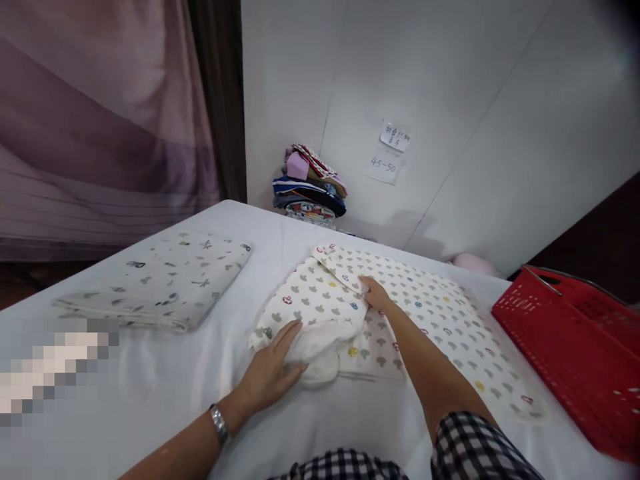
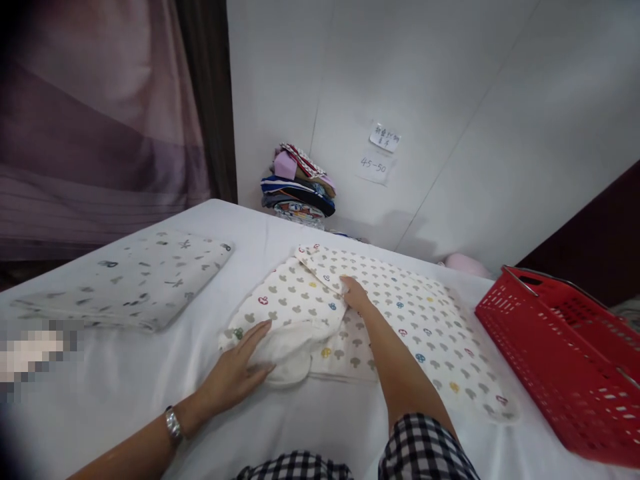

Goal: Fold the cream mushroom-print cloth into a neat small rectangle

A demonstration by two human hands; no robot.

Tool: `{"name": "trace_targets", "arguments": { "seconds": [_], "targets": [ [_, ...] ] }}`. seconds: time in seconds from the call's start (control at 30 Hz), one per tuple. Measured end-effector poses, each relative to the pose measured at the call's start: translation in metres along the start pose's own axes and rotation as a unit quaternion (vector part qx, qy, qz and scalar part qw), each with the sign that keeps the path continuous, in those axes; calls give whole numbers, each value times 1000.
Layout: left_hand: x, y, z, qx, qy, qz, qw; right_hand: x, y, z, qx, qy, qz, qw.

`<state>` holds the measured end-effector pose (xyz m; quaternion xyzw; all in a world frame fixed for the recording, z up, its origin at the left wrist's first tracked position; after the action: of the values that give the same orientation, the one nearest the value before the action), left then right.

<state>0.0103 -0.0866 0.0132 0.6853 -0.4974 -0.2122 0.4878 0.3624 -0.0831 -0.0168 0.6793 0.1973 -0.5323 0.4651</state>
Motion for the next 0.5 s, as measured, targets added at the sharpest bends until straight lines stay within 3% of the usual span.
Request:
{"name": "trace_targets", "arguments": {
  "seconds": [0.13, 0.33, 0.5],
  "targets": [
    [9, -14, 8, -48, -1, -13, 999, 3, 1, -3, -22, -5, -6, 1000],
    [50, -20, 25, -87, -164, -6, 983, 2, 17, -11, 25, -47, -119, 991],
    [37, -30, 21, -70, -94, -47, 992, 1, 15, -14, 58, -74, -211, 973]
  ]
}}
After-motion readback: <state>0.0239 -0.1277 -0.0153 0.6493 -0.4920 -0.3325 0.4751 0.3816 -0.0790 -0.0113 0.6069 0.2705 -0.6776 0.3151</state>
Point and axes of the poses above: each hand's wrist, its own z-axis away from the middle knuckle, its own y-axis out of the back of the hand, x = y × z, the point moved 9 cm from there along -z, towards the middle knuckle, and after that the axes turned 15 degrees about -z, right-handed, at the moved point
